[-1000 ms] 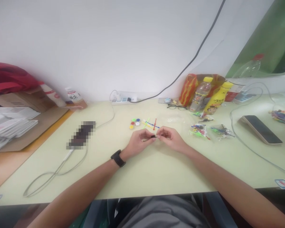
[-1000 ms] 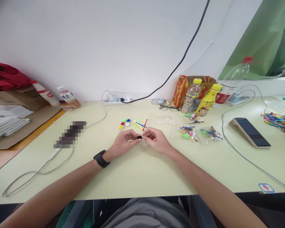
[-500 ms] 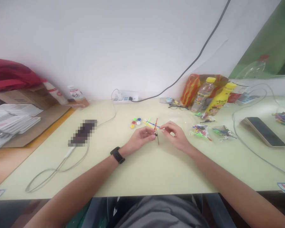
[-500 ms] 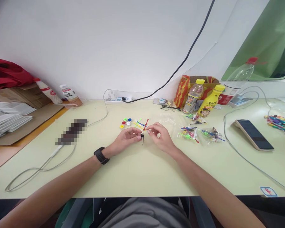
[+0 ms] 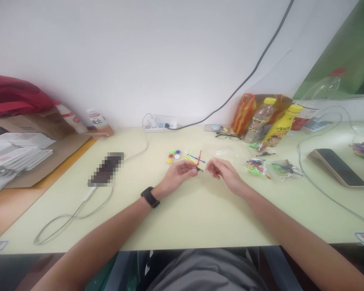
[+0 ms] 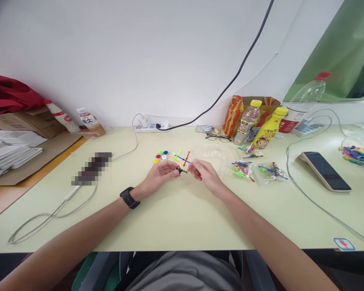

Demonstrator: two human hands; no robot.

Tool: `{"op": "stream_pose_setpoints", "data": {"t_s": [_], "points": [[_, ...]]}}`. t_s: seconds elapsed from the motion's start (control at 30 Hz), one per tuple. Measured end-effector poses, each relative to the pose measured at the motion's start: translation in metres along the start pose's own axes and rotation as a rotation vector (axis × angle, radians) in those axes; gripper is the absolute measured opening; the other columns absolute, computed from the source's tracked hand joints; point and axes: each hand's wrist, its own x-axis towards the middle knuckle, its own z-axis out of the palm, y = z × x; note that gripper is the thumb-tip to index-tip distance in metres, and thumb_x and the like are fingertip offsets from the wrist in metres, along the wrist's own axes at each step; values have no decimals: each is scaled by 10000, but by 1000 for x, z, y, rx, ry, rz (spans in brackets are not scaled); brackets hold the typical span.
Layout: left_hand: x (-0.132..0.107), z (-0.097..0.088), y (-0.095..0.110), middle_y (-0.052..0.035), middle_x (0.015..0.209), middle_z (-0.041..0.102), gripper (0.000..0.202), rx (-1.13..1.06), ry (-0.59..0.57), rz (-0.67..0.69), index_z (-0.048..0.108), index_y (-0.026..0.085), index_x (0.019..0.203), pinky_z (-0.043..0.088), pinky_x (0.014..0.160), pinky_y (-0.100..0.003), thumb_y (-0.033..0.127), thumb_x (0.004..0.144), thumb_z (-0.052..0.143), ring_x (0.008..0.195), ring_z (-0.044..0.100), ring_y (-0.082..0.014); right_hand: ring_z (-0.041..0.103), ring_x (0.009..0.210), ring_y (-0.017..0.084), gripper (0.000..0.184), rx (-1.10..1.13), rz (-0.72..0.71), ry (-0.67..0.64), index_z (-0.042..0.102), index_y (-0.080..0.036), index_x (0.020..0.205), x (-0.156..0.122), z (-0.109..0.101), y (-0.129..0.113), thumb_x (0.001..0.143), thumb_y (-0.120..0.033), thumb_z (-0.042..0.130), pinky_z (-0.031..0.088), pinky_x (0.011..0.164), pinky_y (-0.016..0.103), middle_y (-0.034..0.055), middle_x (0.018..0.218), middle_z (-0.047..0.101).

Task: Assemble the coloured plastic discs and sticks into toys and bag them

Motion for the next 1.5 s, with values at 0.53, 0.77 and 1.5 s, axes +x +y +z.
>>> {"op": "stream_pose_setpoints", "data": {"t_s": [0.53,0.77,1.5], "points": [[3,-2,-3,-91,1007,732,392,-8,86,44,720,133,1034,577,903,-367,409,806,880,893,713,-194,341,538,115,685,362,274,-252,566,-169,532,1,0,0,981,-672,450,260,533,304,15,610,410],[1,-2,-3,-96,1029,729,379,-33,33,18,723,136,1050,577,910,-370,380,808,882,925,708,-203,459,590,112,369,111,124,70,629,-222,1019,2,7,8,882,-554,719,352,538,252,-9,792,578],[1,-8,-11,-117,1070,752,384,-20,-83,-58,725,145,1131,587,909,-364,381,853,848,962,737,-224,405,551,137,675,-242,-92,-16,410,-206,505,-3,1,4,1052,-601,401,350,605,311,-7,533,390]]}}
